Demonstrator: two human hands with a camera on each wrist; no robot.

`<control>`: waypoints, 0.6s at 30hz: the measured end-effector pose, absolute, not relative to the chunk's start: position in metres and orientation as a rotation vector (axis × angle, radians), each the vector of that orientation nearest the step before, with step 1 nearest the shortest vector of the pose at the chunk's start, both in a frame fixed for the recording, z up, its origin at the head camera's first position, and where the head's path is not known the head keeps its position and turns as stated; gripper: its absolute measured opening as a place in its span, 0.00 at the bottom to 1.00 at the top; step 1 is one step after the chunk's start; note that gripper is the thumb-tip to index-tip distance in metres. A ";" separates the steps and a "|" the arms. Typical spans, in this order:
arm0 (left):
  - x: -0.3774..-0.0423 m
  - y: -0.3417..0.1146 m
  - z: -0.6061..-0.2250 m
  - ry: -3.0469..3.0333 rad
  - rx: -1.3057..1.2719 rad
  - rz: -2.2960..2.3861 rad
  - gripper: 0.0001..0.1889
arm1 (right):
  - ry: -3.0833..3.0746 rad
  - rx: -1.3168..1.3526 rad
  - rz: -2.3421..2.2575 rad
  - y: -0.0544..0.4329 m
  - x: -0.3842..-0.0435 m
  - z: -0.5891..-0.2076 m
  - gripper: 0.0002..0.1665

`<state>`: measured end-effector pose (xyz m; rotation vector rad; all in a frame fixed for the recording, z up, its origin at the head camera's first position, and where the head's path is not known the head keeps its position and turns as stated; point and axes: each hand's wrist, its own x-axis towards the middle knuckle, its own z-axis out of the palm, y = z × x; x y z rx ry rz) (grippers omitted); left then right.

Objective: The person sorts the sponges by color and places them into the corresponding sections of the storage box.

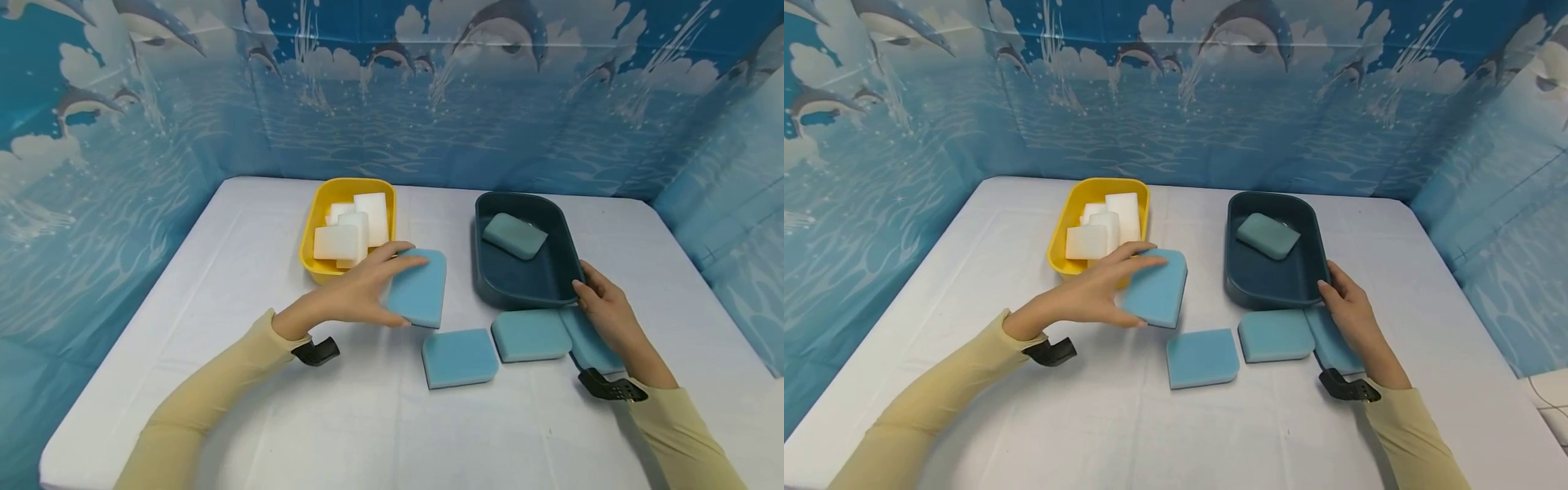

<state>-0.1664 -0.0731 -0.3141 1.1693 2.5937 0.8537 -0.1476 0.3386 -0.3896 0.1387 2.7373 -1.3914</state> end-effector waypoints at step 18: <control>-0.194 -0.022 -0.308 2.535 1.244 0.818 0.45 | 2.736 0.156 -1.394 0.339 -0.146 -0.388 0.38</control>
